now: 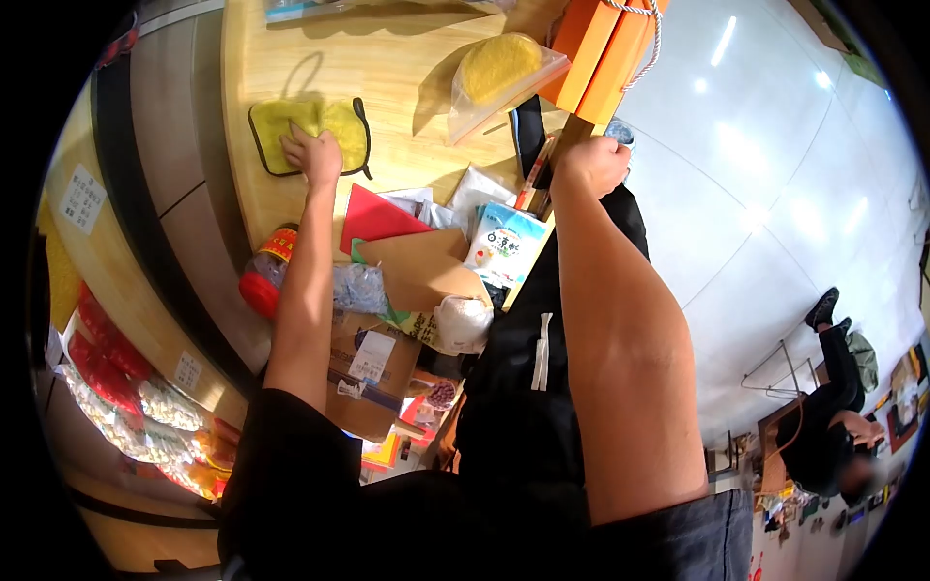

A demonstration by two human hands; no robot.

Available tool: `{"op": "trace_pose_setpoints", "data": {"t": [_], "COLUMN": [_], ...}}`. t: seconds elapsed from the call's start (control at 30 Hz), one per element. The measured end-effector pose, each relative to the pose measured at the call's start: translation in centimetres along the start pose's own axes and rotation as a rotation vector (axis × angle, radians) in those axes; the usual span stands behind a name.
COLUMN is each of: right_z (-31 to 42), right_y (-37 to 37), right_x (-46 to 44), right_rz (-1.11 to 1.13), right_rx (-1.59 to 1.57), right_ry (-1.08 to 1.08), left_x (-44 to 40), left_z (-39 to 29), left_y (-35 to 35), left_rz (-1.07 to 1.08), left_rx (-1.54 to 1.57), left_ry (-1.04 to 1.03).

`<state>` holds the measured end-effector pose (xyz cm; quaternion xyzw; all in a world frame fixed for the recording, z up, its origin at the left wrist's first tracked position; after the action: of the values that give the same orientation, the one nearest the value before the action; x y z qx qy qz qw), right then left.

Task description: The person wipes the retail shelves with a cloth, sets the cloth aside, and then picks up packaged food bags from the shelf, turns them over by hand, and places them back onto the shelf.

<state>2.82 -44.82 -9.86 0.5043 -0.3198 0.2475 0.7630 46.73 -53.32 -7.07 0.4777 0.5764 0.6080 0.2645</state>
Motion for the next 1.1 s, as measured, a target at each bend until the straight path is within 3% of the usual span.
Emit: {"op": "trace_pose_setpoints", "data": {"t": [0.2,0.3,0.43,0.6,0.67,0.73,0.8,0.87,0.93,1.1], "right_z": [0.8,0.9,0.8,0.8,1.0,0.7,0.5,0.9,0.4,0.6], "right_y": [0.5,0.6,0.6,0.6,0.5,0.7,0.4,0.6,0.3,0.8], "right_x": [1.0,1.2,1.0,0.8,1.2,1.1,0.6,1.6,1.0,1.1], "right_rz": [0.004,0.001,-0.032,-0.05,-0.04,-0.035,-0.041,-0.008,0.044,0.039], "right_rx": [0.027,0.019,0.027,0.038,0.025,0.007,0.025,-0.015,-0.109,-0.082], "right_ry": [-0.011,-0.003,0.025,0.018,0.004,-0.015,0.017,0.009,-0.002,0.018], "left_x": [-0.8,0.5,2.3,7.8,11.1,14.2,17.9,20.8,24.4,31.6], "left_z": [0.9,0.3,-0.2,1.0,2.6,6.9,9.2,12.4,8.3,5.5], "left_y": [1.9,3.1,3.9,6.7,6.5,4.0,2.0,-0.5,1.5,0.7], "left_rz": [0.019,0.0,0.062,-0.061,0.116,0.261,0.292,0.412,0.426,0.588], "left_rx": [0.125,0.132,0.223,0.261,0.467,0.415,0.421,0.39,0.582,0.608], "left_ry": [-0.039,0.205,0.112,0.03,0.098,0.318,0.294,0.456,0.5,0.394]}}
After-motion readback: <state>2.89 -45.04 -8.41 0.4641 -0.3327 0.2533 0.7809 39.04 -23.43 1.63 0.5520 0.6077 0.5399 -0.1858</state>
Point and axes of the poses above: each hand's wrist, its own x-axis away from the middle knuckle, its own y-axis out of the back of the hand, z = x × y, the point moved 5 cm from there along -x, towards the middle knuckle, and after that the axes turned 15 degrees about z, right-handed, at the moved point
